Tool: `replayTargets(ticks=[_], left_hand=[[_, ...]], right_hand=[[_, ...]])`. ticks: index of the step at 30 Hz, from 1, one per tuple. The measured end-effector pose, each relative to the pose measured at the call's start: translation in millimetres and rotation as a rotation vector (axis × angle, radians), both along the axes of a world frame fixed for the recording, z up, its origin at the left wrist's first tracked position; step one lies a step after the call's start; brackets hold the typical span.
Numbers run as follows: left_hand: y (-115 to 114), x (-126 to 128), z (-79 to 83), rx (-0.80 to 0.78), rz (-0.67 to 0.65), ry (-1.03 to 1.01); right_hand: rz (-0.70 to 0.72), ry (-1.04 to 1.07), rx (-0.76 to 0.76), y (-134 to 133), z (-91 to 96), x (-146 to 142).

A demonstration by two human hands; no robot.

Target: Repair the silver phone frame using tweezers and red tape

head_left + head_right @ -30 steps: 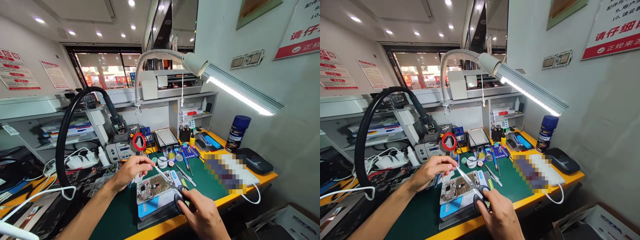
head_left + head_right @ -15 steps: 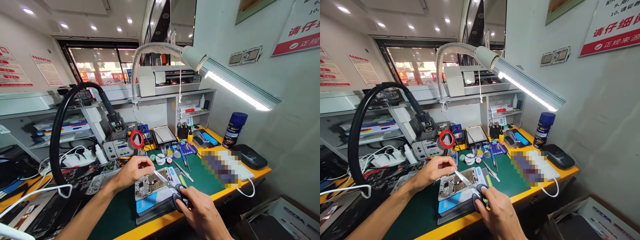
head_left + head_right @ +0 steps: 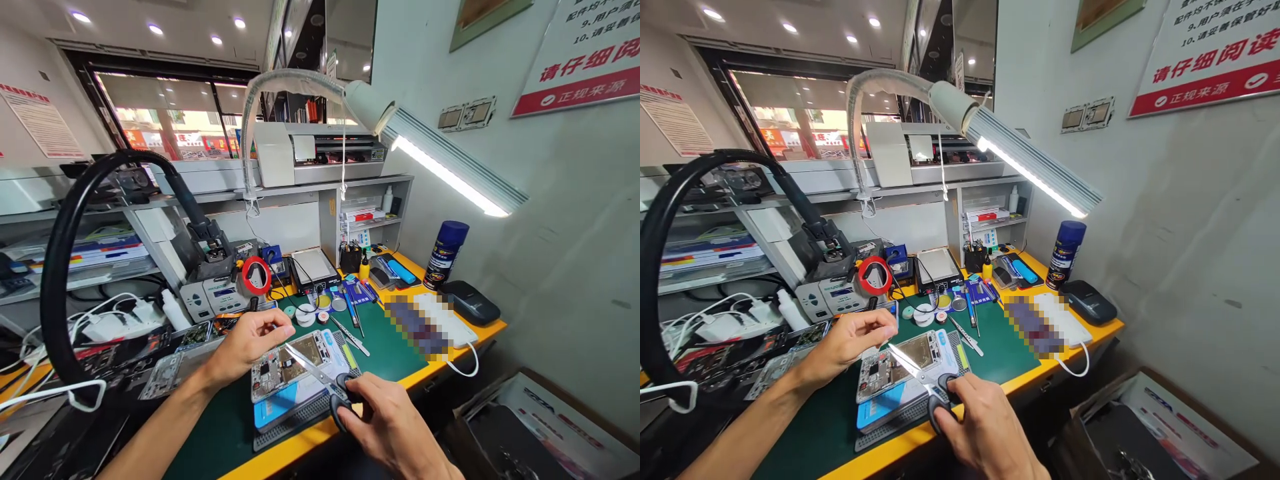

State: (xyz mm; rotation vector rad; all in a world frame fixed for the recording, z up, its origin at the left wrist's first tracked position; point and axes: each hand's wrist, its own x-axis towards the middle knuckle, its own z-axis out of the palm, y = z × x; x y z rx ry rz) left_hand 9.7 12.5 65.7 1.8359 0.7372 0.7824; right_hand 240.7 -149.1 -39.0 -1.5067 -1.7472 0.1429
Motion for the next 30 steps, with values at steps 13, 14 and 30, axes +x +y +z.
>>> replayTargets(ticks=[13, 14, 30], left_hand=[[33, -4, -65.0, -0.171, 0.107, -0.131], [32, -6, -66.1, -0.178, 0.107, -0.123], [26, -11, -61.4, -0.195, 0.103, -0.037]], right_hand=[[-0.62, 0.068, -0.516, 98, 1.9, 90], [-0.62, 0.063, -0.541, 99, 1.6, 90], [-0.526, -0.082, -0.623, 83, 21.5, 91]])
